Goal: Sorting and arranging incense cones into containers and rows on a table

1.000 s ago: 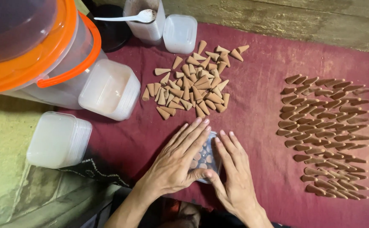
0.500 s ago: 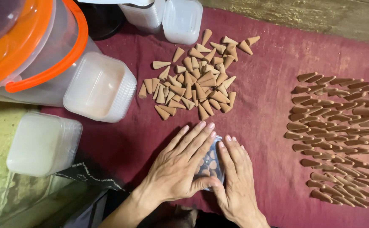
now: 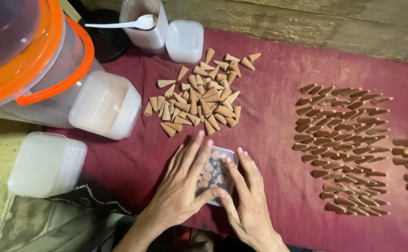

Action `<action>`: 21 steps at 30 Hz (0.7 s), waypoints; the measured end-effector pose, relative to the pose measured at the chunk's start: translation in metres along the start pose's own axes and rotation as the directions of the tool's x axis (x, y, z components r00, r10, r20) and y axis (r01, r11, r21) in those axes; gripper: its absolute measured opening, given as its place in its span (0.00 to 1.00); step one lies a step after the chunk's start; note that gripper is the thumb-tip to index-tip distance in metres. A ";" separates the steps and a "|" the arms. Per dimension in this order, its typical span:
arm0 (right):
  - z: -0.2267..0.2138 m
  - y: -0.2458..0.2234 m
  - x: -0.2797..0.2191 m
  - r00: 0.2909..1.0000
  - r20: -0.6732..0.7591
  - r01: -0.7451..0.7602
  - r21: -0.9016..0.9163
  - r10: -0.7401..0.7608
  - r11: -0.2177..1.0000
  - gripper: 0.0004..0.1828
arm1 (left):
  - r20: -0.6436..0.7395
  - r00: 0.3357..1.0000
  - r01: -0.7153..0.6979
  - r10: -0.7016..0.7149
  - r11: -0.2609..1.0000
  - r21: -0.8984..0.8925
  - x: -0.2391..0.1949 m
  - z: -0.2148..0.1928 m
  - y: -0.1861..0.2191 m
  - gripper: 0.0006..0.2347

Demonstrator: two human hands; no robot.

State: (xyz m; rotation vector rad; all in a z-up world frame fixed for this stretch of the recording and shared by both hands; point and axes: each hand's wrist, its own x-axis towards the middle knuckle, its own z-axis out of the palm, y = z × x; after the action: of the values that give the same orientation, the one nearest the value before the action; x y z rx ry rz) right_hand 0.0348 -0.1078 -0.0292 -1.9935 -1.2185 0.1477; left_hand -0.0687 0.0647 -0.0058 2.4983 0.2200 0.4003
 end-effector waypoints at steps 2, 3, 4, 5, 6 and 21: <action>-0.009 -0.005 -0.001 1.000 0.014 0.009 0.025 -0.010 1.000 0.35 | -0.013 0.998 0.064 -0.064 0.997 -0.039 -0.011 0.004 0.000 0.38; -0.014 -0.006 0.002 0.999 0.032 0.029 0.054 -0.030 0.998 0.35 | -0.032 0.990 0.133 -0.136 0.988 -0.075 -0.014 0.007 -0.002 0.38; -0.015 -0.003 0.001 0.999 0.025 0.035 0.049 -0.036 0.998 0.35 | -0.039 0.991 0.124 -0.127 0.990 -0.072 -0.014 0.008 -0.001 0.38; -0.016 0.000 0.000 0.998 0.056 0.022 0.048 -0.024 0.999 0.36 | -0.041 0.995 0.090 -0.092 0.995 -0.037 -0.017 0.008 0.001 0.37; -0.017 0.002 -0.002 0.996 0.088 0.008 0.046 -0.012 0.999 0.36 | -0.042 0.998 0.056 -0.056 0.998 -0.001 -0.020 0.007 0.002 0.36; -0.025 0.007 -0.002 0.991 0.131 -0.003 0.173 -0.020 0.985 0.42 | 0.002 0.922 0.385 -0.388 0.913 -0.138 -0.022 0.030 0.015 0.37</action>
State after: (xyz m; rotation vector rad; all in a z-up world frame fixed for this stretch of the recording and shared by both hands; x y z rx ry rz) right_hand 0.0501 -0.1247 -0.0175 -1.8512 -1.2525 0.3745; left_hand -0.0786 0.0316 -0.0257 2.2448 0.6632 0.2707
